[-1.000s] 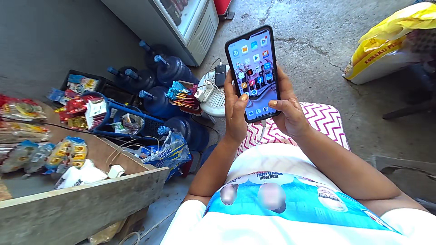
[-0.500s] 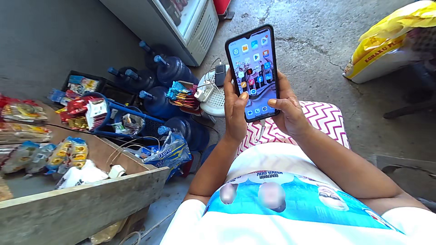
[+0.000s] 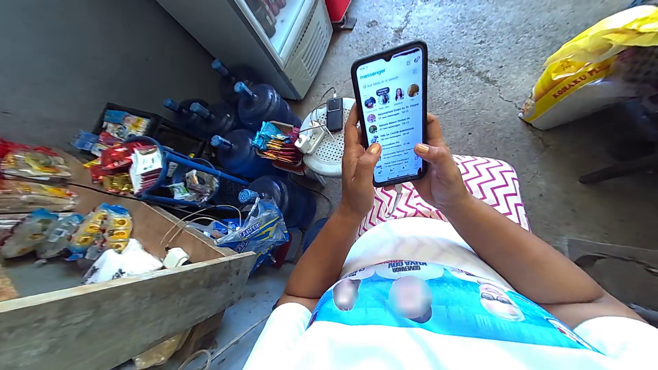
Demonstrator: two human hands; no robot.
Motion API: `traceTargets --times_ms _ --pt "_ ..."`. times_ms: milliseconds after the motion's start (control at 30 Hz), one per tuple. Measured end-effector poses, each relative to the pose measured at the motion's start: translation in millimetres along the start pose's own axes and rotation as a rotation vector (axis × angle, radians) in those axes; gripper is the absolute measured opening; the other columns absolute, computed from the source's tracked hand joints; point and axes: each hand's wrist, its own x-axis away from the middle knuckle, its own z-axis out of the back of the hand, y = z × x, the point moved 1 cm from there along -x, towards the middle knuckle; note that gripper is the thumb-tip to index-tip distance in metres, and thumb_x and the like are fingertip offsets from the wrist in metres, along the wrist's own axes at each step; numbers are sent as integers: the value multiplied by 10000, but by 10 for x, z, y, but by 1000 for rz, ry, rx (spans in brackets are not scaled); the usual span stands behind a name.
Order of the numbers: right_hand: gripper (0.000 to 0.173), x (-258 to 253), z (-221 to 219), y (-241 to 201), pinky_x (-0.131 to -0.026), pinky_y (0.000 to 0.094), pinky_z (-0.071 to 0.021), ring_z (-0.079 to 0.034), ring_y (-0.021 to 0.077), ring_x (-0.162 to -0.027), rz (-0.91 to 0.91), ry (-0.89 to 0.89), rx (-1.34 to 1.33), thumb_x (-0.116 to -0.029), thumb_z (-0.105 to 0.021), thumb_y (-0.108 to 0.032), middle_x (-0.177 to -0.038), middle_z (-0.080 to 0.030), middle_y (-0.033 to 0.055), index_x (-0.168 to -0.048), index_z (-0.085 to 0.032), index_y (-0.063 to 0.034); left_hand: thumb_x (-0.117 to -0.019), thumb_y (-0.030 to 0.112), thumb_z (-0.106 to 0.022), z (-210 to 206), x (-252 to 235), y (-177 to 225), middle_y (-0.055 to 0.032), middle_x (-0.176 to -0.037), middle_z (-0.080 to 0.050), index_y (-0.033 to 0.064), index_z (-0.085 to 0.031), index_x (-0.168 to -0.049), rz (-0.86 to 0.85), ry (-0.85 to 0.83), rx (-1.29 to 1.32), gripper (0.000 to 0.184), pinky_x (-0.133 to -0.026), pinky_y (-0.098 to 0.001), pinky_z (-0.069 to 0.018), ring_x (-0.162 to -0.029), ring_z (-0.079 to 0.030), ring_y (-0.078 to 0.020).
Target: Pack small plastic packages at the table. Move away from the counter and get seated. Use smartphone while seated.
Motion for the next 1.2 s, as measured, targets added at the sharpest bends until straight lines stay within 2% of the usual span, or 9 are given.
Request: traceTargets --times_ms 133,200,267,333,433,567,733,1200 --pt "433 -3 11 9 -701 313 -648 -716 156 -1026 5 -6 -5 -1001 -572 -324 -1244 -654 6 -1382 -394 -224 -1035 274 -405 36 -17 4 -46 -1364 -535 -45 -153 -1548 -24 7 -38 654 -1055 -314 -495 -1200 -582 -76" --pt "421 -2 18 18 -700 325 -650 -717 164 -1034 5 -10 -5 -1002 -563 -311 -1249 -654 10 -1379 -394 -228 -1038 223 -355 59 -53 24 -65 -1339 -542 -76 -209 -1533 -51 27 -115 597 -1064 -303 -476 -1193 -574 -81" --pt "423 2 28 25 -699 332 -652 -717 172 -1039 1 -17 -13 -1005 -561 -307 -1253 -655 17 -1387 -398 -230 -1029 169 -348 78 -103 47 -87 -1310 -582 -78 -245 -1534 -74 53 -155 571 -1044 -326 -501 -1171 -603 -107" --pt "412 3 34 31 -692 333 -652 -718 176 -1036 -2 -23 -16 -1009 -549 -293 -1254 -653 20 -1387 -397 -230 -1013 131 -355 90 -155 74 -103 -1298 -585 -63 -225 -1556 -83 62 -172 590 -1025 -344 -520 -1153 -619 -127" --pt "395 4 32 38 -630 331 -648 -732 187 -979 -15 -16 -15 -1014 -531 -277 -1235 -662 33 -1380 -391 -230 -990 90 -372 115 -215 80 -156 -1297 -591 -64 -223 -1573 -104 71 -202 621 -1025 -383 -523 -1154 -626 -181" --pt "416 6 27 40 -674 333 -651 -718 176 -1030 -16 -8 -5 -1002 -519 -247 -1252 -648 28 -1394 -387 -213 -985 43 -365 123 -225 95 -173 -1301 -590 -49 -215 -1583 -96 67 -211 624 -1025 -393 -524 -1155 -628 -198" --pt "416 5 23 42 -669 318 -650 -722 166 -1025 -11 -25 -12 -1003 -539 -261 -1241 -658 22 -1388 -389 -211 -982 28 -373 131 -207 98 -155 -1258 -604 -40 -220 -1588 -80 73 -194 629 -1015 -385 -528 -1135 -633 -188" --pt "453 11 7 45 -635 338 -647 -726 195 -1000 -56 -20 -17 -997 -525 -249 -1248 -651 40 -1415 -356 -219 -978 20 -381 157 -208 106 -168 -1280 -592 -48 -232 -1584 -73 87 -217 628 -1018 -381 -524 -1136 -628 -194"
